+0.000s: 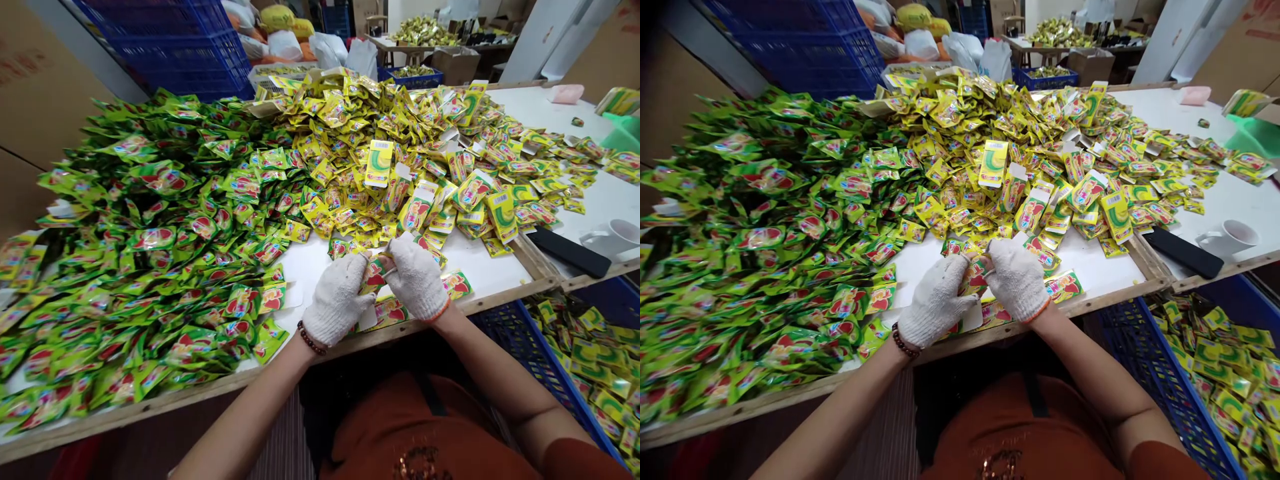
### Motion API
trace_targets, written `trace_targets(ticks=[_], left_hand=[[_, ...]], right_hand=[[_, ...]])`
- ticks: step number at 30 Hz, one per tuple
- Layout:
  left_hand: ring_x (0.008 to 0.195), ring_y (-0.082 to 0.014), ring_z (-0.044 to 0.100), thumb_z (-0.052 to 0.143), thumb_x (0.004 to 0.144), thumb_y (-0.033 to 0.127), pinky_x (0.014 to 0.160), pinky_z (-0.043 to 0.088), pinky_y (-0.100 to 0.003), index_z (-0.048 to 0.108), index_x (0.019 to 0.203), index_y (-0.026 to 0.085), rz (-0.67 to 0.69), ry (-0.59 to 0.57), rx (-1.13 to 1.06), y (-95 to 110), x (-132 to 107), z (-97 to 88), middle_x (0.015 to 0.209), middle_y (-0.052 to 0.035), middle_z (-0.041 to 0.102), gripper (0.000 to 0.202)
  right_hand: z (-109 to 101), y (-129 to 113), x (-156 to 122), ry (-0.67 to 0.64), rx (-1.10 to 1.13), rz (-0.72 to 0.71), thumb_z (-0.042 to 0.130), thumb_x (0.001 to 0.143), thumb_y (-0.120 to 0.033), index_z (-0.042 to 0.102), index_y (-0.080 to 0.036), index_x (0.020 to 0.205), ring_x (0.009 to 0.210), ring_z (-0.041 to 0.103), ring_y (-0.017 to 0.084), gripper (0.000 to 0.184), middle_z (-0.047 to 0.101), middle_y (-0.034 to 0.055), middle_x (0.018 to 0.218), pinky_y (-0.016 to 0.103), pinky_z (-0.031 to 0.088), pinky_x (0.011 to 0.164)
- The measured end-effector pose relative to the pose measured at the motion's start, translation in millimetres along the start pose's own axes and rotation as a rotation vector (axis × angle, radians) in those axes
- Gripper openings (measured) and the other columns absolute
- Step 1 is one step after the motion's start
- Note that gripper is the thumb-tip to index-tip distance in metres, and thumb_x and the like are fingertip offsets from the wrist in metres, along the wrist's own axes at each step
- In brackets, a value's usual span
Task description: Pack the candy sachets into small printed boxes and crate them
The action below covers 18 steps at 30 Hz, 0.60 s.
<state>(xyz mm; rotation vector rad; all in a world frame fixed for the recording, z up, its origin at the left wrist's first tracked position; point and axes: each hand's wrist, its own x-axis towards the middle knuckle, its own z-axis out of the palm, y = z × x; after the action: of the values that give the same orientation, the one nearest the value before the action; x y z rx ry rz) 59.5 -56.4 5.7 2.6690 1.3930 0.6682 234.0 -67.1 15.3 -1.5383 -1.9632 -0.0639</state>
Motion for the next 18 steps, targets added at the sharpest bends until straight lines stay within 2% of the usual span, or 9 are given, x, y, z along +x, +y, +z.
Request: trace_targets(ticks=[4, 7, 9, 13, 18], left_hand=[[0.105, -0.033, 0.064, 0.071, 0.075, 0.021, 0.086, 0.054, -0.044, 0.053, 0.13, 0.012, -0.02, 0.025, 0.109, -2, -1, 1.1, 0.115, -0.0174, 0.067, 0.058], [0.103, -0.0331, 0.064, 0.072, 0.074, 0.021, 0.084, 0.054, -0.045, 0.051, 0.136, 0.012, 0.055, 0.016, 0.147, -1, -1, 0.8, 0.12, -0.018, 0.067, 0.066], [0.102, -0.032, 0.064, 0.071, 0.075, 0.021, 0.083, 0.053, -0.045, 0.05, 0.138, 0.012, 0.089, 0.003, 0.147, 2, -1, 2.1, 0.119, -0.0176, 0.067, 0.067], [0.1, -0.0328, 0.064, 0.071, 0.076, 0.025, 0.081, 0.053, -0.045, 0.052, 0.139, 0.011, 0.067, -0.067, 0.151, 13, -2, 4.4, 0.117, -0.0184, 0.068, 0.067], [0.104, -0.0341, 0.063, 0.07, 0.076, 0.024, 0.084, 0.053, -0.047, 0.05, 0.141, 0.011, 0.018, -0.138, 0.14, 20, -5, -5.7, 0.121, -0.0194, 0.066, 0.069]], right_hand=[[-22, 8, 3, -0.237, 0.182, -0.032, 0.05, 0.094, -0.02, 0.065, -0.016, 0.103, 0.091, 0.063, 0.023, 0.018, 0.069, 0.0102, 0.099, 0.032, 0.047, 0.08], [-31, 19, 3, -0.278, 0.32, -0.007, 0.049, 0.088, -0.011, 0.069, -0.018, 0.103, 0.096, 0.063, 0.021, 0.026, 0.069, 0.0083, 0.103, 0.031, 0.047, 0.086], [-30, 22, 3, -0.299, 0.315, 0.036, 0.051, 0.084, -0.009, 0.071, -0.019, 0.093, 0.089, 0.062, 0.02, 0.024, 0.07, 0.0068, 0.094, 0.03, 0.046, 0.082], [-23, 23, 2, -0.42, 0.318, 0.103, 0.055, 0.078, -0.01, 0.066, -0.018, 0.069, 0.067, 0.055, 0.016, 0.017, 0.063, 0.0014, 0.067, 0.028, 0.042, 0.066], [-25, 26, -5, -0.454, 0.643, 0.226, 0.057, 0.082, -0.023, 0.072, -0.018, 0.073, 0.054, 0.049, 0.011, 0.018, 0.063, -0.0014, 0.064, 0.023, 0.04, 0.052]])
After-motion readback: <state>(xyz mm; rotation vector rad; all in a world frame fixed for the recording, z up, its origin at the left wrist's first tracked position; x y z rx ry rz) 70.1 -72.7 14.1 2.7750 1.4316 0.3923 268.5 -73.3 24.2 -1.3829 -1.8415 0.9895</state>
